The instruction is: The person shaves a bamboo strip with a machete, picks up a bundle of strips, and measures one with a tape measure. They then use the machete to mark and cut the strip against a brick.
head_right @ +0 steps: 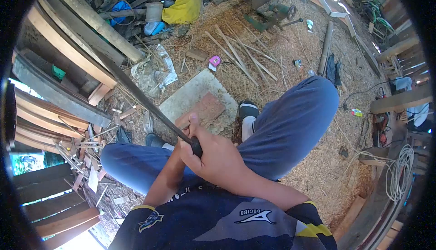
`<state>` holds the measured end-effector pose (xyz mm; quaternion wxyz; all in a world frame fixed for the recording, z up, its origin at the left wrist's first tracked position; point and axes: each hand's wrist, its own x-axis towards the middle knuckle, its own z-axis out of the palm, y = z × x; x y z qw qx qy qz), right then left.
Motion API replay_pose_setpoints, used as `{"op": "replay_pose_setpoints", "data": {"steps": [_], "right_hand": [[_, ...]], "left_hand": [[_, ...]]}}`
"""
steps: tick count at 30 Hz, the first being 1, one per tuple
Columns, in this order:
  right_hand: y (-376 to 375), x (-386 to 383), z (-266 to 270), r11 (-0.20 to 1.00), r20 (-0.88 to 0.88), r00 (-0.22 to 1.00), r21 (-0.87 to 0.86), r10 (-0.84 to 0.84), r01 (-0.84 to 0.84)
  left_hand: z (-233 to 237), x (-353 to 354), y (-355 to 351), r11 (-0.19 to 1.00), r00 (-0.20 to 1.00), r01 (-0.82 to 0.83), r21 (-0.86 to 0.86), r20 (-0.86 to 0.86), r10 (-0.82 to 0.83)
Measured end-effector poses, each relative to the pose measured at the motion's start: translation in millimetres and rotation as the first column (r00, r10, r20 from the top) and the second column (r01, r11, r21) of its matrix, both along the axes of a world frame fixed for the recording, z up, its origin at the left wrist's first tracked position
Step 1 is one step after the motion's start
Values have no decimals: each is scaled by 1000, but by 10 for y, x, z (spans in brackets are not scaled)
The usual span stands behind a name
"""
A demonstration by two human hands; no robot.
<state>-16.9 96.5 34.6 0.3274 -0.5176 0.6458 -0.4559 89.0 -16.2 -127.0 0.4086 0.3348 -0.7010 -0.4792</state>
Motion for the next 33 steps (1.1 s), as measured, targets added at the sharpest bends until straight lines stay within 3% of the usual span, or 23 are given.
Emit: {"op": "replay_pose_setpoints", "data": {"steps": [3,5,13,24,33], "right_hand": [[47,-16,108,997,25,1000,-74,13,-11],[-24,-20,-36,1000,-27,1000,5,-2,2],[-74,-42,-104,1000,-47,999,29,-7,8],[-38,-34,26,1000,43,999,-21,1,-1],[-120,-54,-150,998,-43,998,33,-53,54]], "left_hand": [[193,-16,3,998,1000,-8,-69,5,9],[198,-19,-31,991,997,-14,-135,79,24],[-41,3,-68,992,1000,10,125,20,-13],[-8,5,-71,996,999,25,83,-31,-22],[-153,-3,-115,990,1000,16,141,0,-16]]}}
